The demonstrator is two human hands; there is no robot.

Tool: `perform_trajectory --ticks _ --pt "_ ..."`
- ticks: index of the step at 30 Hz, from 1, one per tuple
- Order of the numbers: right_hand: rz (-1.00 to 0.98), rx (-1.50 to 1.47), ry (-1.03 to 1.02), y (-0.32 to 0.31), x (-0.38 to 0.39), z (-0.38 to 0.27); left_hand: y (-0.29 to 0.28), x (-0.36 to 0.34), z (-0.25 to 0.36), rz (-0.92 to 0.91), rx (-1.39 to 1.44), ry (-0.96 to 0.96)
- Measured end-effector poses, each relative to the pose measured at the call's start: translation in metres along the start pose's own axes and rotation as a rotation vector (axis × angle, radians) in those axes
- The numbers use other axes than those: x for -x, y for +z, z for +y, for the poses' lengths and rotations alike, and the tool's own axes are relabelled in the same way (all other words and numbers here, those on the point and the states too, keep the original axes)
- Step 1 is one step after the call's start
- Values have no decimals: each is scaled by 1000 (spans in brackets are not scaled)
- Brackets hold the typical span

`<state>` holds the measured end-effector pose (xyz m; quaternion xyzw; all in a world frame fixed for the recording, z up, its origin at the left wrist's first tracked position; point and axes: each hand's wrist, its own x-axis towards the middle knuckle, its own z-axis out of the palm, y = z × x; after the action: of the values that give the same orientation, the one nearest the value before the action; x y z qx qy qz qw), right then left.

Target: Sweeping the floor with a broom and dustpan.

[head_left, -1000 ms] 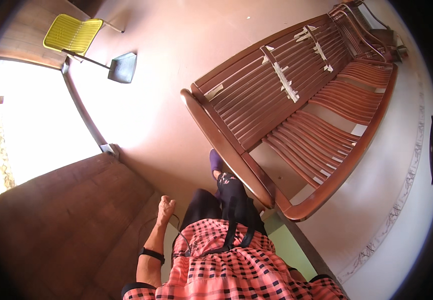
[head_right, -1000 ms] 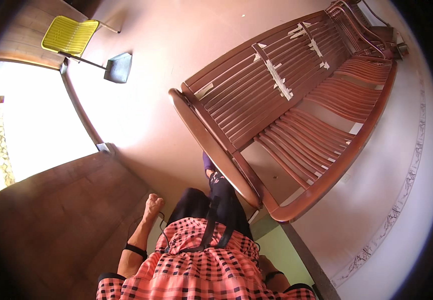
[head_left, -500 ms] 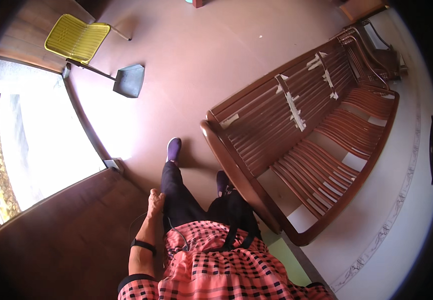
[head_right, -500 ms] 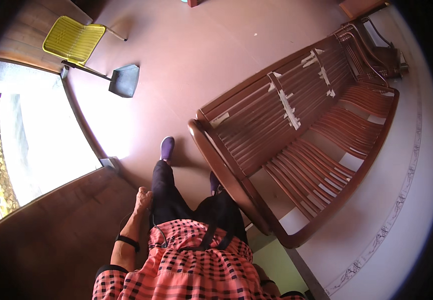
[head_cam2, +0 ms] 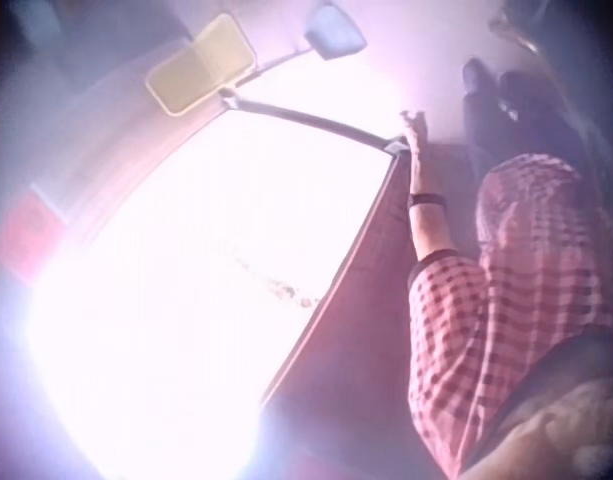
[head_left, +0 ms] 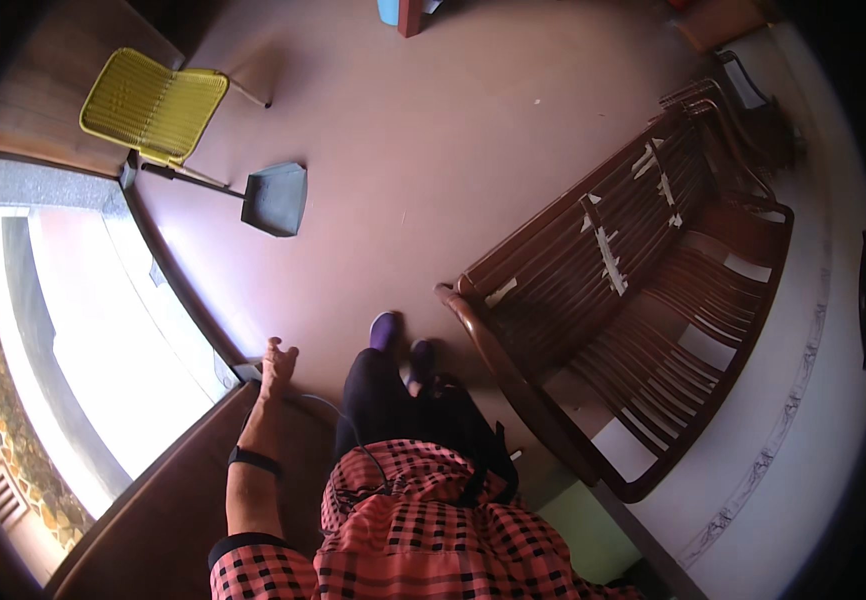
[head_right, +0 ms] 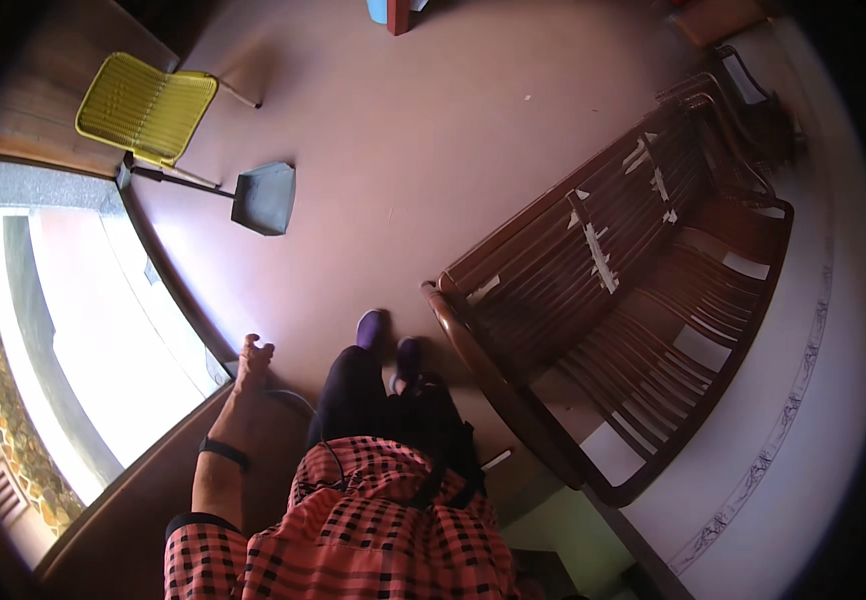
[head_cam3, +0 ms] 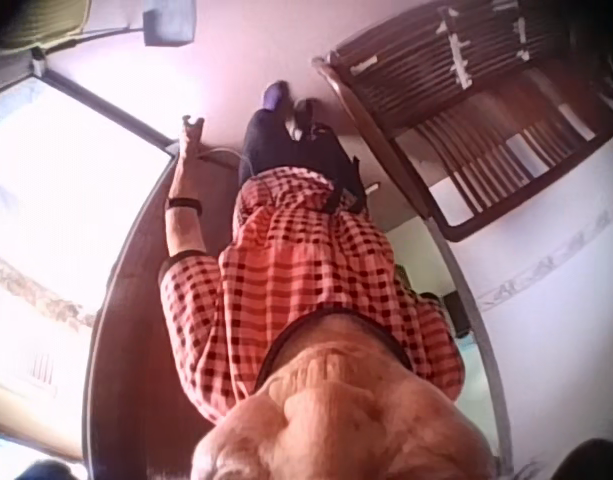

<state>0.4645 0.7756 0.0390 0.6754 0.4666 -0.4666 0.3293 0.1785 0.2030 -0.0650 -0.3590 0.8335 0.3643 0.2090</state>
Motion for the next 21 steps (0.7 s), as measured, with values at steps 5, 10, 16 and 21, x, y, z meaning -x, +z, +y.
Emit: perform_trajectory --ticks 5,10,16,21 --pt "-22 -48 2 27 -8 2 -58 -32 51 16 332 -125" --pt "-52 -90 23 52 -16 11 -135 -71 83 61 626 -8" --pt "-61 -262 131 64 -35 82 -210 -168 117 210 557 -26" --pt "-149 -548 319 43 -69 221 -265 -279 127 133 633 110"
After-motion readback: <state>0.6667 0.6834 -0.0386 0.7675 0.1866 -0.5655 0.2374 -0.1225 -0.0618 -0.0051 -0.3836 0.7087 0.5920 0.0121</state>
